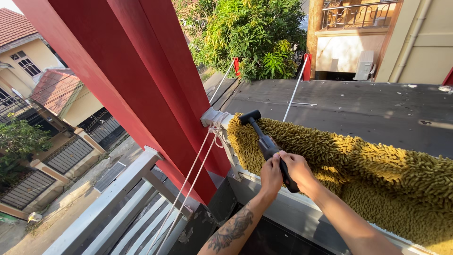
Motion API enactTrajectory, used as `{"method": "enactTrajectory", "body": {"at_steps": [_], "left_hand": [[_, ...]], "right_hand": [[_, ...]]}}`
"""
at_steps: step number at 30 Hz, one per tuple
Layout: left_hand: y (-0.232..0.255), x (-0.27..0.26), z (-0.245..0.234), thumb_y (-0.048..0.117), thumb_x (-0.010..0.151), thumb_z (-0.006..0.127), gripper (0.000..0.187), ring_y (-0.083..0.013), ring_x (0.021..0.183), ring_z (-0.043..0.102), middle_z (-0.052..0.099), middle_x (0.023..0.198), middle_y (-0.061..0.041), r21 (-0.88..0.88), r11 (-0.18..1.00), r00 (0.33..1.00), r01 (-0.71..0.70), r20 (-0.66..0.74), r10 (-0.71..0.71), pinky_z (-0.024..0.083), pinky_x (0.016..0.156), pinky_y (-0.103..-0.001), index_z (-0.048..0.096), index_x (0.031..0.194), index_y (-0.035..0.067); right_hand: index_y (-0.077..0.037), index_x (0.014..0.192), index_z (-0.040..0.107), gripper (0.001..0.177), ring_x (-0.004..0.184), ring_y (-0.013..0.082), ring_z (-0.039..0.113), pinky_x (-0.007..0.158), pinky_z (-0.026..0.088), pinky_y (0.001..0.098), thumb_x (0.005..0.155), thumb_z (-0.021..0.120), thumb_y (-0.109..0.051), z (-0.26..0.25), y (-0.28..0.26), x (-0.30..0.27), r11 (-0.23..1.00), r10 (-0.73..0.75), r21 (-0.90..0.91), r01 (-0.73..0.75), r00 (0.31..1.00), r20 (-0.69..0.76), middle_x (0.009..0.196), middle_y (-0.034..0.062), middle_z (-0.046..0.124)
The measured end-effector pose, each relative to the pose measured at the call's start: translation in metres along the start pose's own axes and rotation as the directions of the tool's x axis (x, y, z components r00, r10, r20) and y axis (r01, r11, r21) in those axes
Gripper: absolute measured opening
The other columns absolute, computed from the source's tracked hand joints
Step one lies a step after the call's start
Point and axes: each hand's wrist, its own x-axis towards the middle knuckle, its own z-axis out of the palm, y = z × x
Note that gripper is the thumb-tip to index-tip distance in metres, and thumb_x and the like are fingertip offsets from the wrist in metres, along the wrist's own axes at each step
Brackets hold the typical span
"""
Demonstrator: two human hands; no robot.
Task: The person uses a handheld vacuum cleaner with a brush attachment to clean a yellow microfiber cloth draped over a white balcony railing. The person moves the vacuum back and forth along the length of the cloth, cleaning it in sections.
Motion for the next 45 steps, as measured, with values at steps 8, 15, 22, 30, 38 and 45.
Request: {"method": "enactTrajectory", "body": {"at_steps": [8, 15, 22, 30, 38, 45], "left_hand": [[-0.009, -0.029, -0.009, 0.046, 0.109, 0.045, 0.055, -0.0149, 0.057, 0.056, 0.060, 0.064, -0.006, 0.210, 0.974, 0.996, -0.083, -0.003, 0.085, 0.045, 0.057, -0.036, 0.066, 0.087, 0.001], [0.001, 0.024, -0.029, 0.044, 0.108, 0.044, 0.055, -0.0177, 0.051, 0.053, 0.054, 0.060, -0.005, 0.177, 0.982, 0.993, -0.059, -0.088, 0.076, 0.043, 0.052, -0.038, 0.062, 0.081, -0.001], [-0.010, -0.029, -0.032, 0.045, 0.106, 0.045, 0.049, -0.0175, 0.061, 0.059, 0.062, 0.068, -0.006, 0.189, 0.981, 0.999, -0.038, -0.001, 0.039, 0.047, 0.060, -0.037, 0.067, 0.093, 0.003], [0.003, 0.030, -0.052, 0.046, 0.107, 0.041, 0.055, -0.0262, 0.062, 0.059, 0.062, 0.069, -0.013, 0.289, 0.948, 0.980, -0.135, -0.100, 0.171, 0.045, 0.062, -0.044, 0.067, 0.092, 0.000], [-0.007, -0.019, -0.063, 0.046, 0.105, 0.046, 0.049, -0.0287, 0.064, 0.060, 0.062, 0.069, -0.015, 0.314, 0.942, 0.988, -0.116, -0.059, 0.142, 0.046, 0.063, -0.045, 0.059, 0.087, 0.002], [0.001, 0.006, -0.068, 0.043, 0.105, 0.048, 0.042, -0.0359, 0.069, 0.063, 0.064, 0.074, -0.018, 0.374, 0.906, 0.960, -0.198, -0.112, 0.256, 0.046, 0.064, -0.047, 0.056, 0.091, 0.004]], "right_hand": [[-0.003, 0.090, 0.070, 0.042, 0.046, 0.0183, 0.053, 0.041, 0.042, 0.0365, 0.100, 0.055, -0.041, -0.002, 0.009, -0.034, 0.997, 0.061, 0.043, -0.061, 0.998, -0.001, 0.065, 0.0066, 0.058], [0.000, 0.083, 0.065, 0.047, 0.045, 0.0181, 0.052, 0.042, 0.043, 0.0358, 0.102, 0.056, -0.042, 0.035, -0.002, 0.019, 0.998, -0.015, 0.053, 0.015, 1.000, 0.003, 0.062, 0.0068, 0.056], [-0.004, 0.089, 0.073, 0.042, 0.043, 0.0221, 0.052, 0.043, 0.041, 0.0383, 0.099, 0.056, -0.042, 0.029, 0.012, -0.033, 0.989, 0.147, 0.015, -0.146, 0.983, -0.109, 0.060, 0.0097, 0.056], [0.001, 0.090, 0.071, 0.047, 0.059, 0.0151, 0.053, 0.057, 0.046, 0.0362, 0.102, 0.056, -0.042, 0.061, 0.011, 0.036, 0.996, -0.052, -0.076, 0.043, 0.993, -0.110, 0.070, 0.0044, 0.060], [0.001, 0.094, 0.075, 0.045, 0.063, 0.0136, 0.053, 0.060, 0.045, 0.0345, 0.100, 0.057, -0.040, 0.059, 0.041, -0.010, 0.999, -0.042, 0.012, 0.044, 0.993, -0.109, 0.072, 0.0034, 0.061], [0.003, 0.090, 0.074, 0.049, 0.060, 0.0135, 0.051, 0.058, 0.045, 0.0340, 0.101, 0.057, -0.041, 0.070, 0.038, 0.021, 0.988, -0.135, -0.100, 0.119, 0.976, -0.169, 0.067, 0.0029, 0.060]]}}
